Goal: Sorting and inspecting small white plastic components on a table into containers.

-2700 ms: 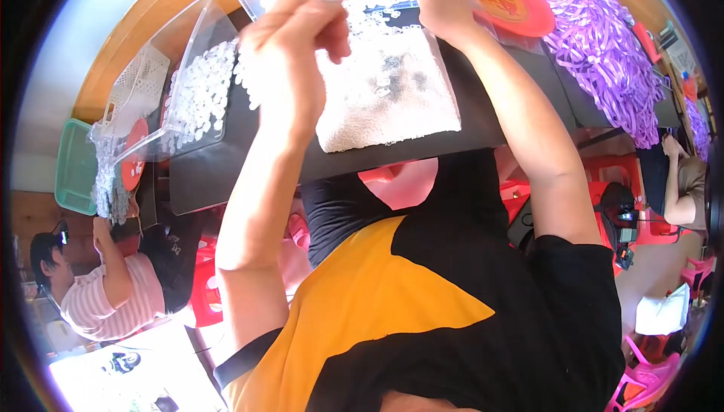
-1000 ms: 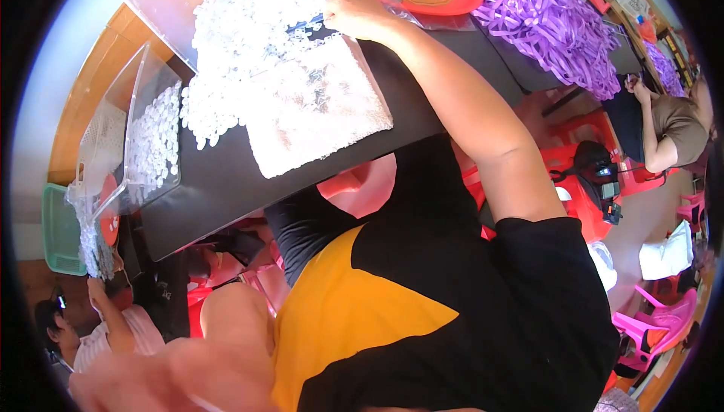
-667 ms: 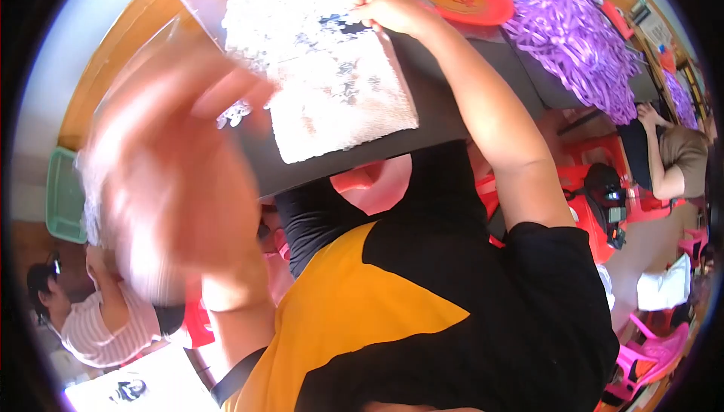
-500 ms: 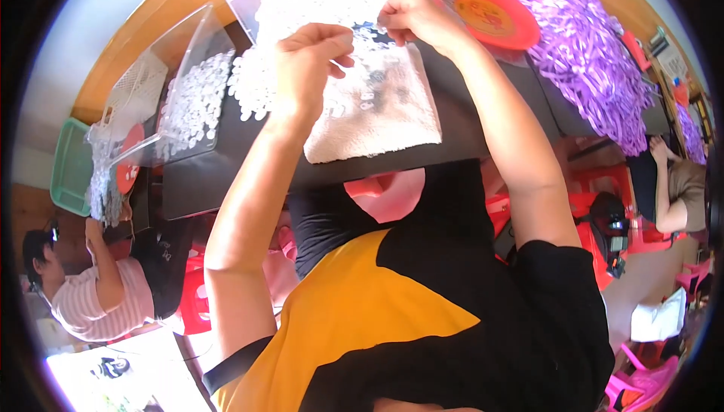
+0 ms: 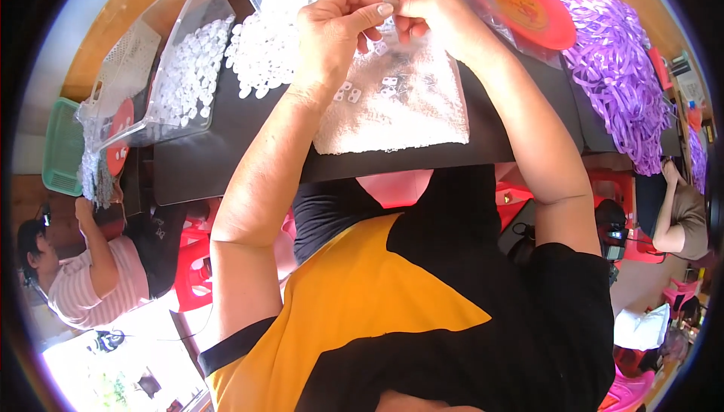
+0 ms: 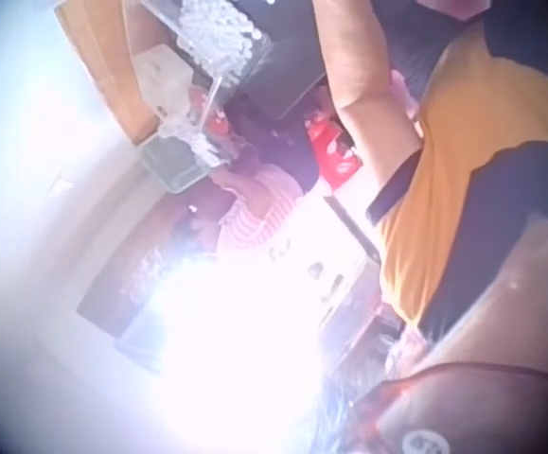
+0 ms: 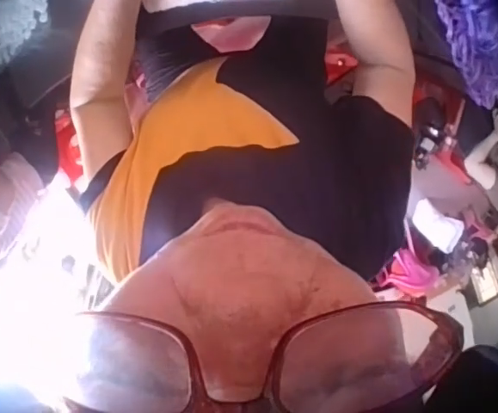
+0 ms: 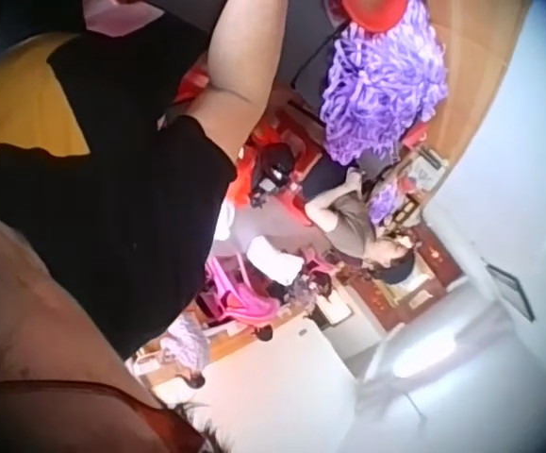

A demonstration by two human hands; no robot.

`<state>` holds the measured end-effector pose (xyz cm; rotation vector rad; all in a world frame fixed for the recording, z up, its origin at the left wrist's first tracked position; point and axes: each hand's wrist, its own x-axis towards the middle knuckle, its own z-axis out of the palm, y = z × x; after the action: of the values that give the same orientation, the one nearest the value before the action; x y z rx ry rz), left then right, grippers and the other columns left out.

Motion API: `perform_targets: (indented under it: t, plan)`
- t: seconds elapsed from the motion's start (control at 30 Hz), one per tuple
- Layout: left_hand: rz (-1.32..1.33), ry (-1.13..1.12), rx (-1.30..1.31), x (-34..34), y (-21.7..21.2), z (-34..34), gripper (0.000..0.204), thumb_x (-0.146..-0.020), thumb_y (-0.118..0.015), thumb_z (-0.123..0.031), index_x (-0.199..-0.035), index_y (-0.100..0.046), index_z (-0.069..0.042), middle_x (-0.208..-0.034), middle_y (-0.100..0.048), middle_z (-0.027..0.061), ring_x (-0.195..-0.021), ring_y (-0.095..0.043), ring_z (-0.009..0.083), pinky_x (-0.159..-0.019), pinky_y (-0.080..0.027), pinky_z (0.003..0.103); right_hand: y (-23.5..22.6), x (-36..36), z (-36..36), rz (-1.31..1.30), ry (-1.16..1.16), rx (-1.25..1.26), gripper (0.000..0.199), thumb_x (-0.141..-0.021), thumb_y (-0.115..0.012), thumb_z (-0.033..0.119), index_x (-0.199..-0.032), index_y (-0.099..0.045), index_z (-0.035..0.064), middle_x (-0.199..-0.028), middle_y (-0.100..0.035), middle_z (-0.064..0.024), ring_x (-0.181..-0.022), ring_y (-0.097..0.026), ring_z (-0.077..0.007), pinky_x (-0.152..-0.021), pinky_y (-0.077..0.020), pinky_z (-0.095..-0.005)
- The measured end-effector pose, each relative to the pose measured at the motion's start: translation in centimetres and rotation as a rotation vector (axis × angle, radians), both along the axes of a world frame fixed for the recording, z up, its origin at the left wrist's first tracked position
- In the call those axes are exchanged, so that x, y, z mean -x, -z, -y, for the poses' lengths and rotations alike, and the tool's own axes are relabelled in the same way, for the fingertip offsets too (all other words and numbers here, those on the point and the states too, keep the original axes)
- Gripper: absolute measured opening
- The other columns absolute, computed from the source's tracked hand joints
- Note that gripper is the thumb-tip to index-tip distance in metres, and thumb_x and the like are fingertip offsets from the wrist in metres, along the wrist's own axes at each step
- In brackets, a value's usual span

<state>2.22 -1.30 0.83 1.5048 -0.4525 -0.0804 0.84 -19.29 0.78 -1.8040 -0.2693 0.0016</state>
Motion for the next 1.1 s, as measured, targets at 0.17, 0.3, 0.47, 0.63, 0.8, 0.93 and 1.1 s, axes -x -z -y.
perform_targets:
  t: [0.17, 0.3, 0.47, 0.63, 0.8, 0.93, 1.1]
  plan:
    - [-0.035, -0.02, 0.027, 0.0, 0.6, -0.3, 0.016, -0.083, -0.072, -0.008, -0.093, -0.067, 0.003, -0.077, -0.066, 0.0068, -0.063, -0.06, 0.0116, -0.055, -0.045, 0.023, -0.7, 1.0, -1.1, 0.006, 0.061, -0.059, 0.016, -0.093, -0.053, 0.015, -0.09, -0.063, 0.0037, -0.071, -0.059, 0.0011, -0.063, -0.056, -0.008, -0.059, -0.0397, -0.0202]
    - [-0.006, -0.053, 0.058, 0.4, 0.9, -0.3, 0.014, -0.084, -0.071, -0.009, -0.09, -0.067, 0.003, -0.077, -0.066, 0.0075, -0.062, -0.059, 0.0123, -0.055, -0.045, 0.023, -2.3, 1.8, -2.3, -0.228, 0.09, -0.337, 0.011, -0.089, -0.059, 0.009, -0.083, -0.063, 0.0013, -0.069, -0.061, -0.0072, -0.061, -0.06, -0.0192, -0.056, -0.0477, -0.0287]
    - [-0.006, -0.015, 0.177, -0.7, 1.1, -1.0, 0.013, -0.086, -0.068, -0.009, -0.089, -0.065, 0.004, -0.077, -0.066, 0.0103, -0.063, -0.061, 0.0154, -0.055, -0.045, 0.025, -0.6, 0.5, -1.9, -0.046, 0.13, -0.098, 0.017, -0.087, -0.059, 0.014, -0.079, -0.062, 0.0001, -0.068, -0.062, -0.0121, -0.06, -0.061, -0.0244, -0.055, -0.0462, -0.0348]
    - [-0.16, 0.033, 0.281, -2.6, 1.2, -2.5, 0.015, -0.086, -0.065, -0.008, -0.092, -0.063, 0.006, -0.08, -0.066, 0.0137, -0.065, -0.062, 0.0203, -0.059, -0.047, 0.029, -1.0, 1.2, -0.2, 0.305, 0.013, 0.448, 0.009, -0.09, -0.059, 0.011, -0.087, -0.06, 0.0016, -0.07, -0.054, 0.0021, -0.062, -0.05, -0.0077, -0.058, -0.0384, -0.0225]
    - [-0.353, 0.032, 0.417, -2.0, 0.7, -2.5, 0.009, -0.082, -0.06, -0.006, -0.078, -0.064, 0.002, -0.069, -0.062, 0.0099, -0.058, -0.058, 0.018, -0.052, -0.045, 0.03, -2.2, 4.0, -0.8, 0.462, -0.022, 0.889, 0.007, -0.082, -0.06, 0.013, -0.083, -0.062, 0.0065, -0.073, -0.063, -0.0077, -0.065, -0.064, -0.023, -0.06, -0.0476, -0.0355]
    - [-0.326, 0.089, 0.406, -2.4, 1.3, -2.5, 0.011, -0.082, -0.059, -0.008, -0.078, -0.063, 0.002, -0.068, -0.062, 0.0123, -0.056, -0.058, 0.0199, -0.05, -0.045, 0.03, -0.9, 5.9, -1.6, 0.5, -0.064, 0.912, 0.007, -0.08, -0.063, 0.013, -0.078, -0.058, 0.0084, -0.079, -0.062, -0.0096, -0.071, -0.063, -0.0306, -0.064, -0.049, -0.0418]
    - [-0.359, 0.099, 0.381, -2.2, 1.4, -2.1, 0.008, -0.081, -0.06, -0.006, -0.077, -0.063, 0.001, -0.068, -0.062, 0.0121, -0.055, -0.057, 0.0191, -0.049, -0.045, 0.03, -0.3, 6.7, -2.8, 0.713, -0.005, 0.964, 0.005, -0.079, -0.064, 0.014, -0.079, -0.06, 0.0105, -0.083, -0.06, -0.006, -0.082, -0.062, -0.0272, -0.072, -0.0471, -0.0405]
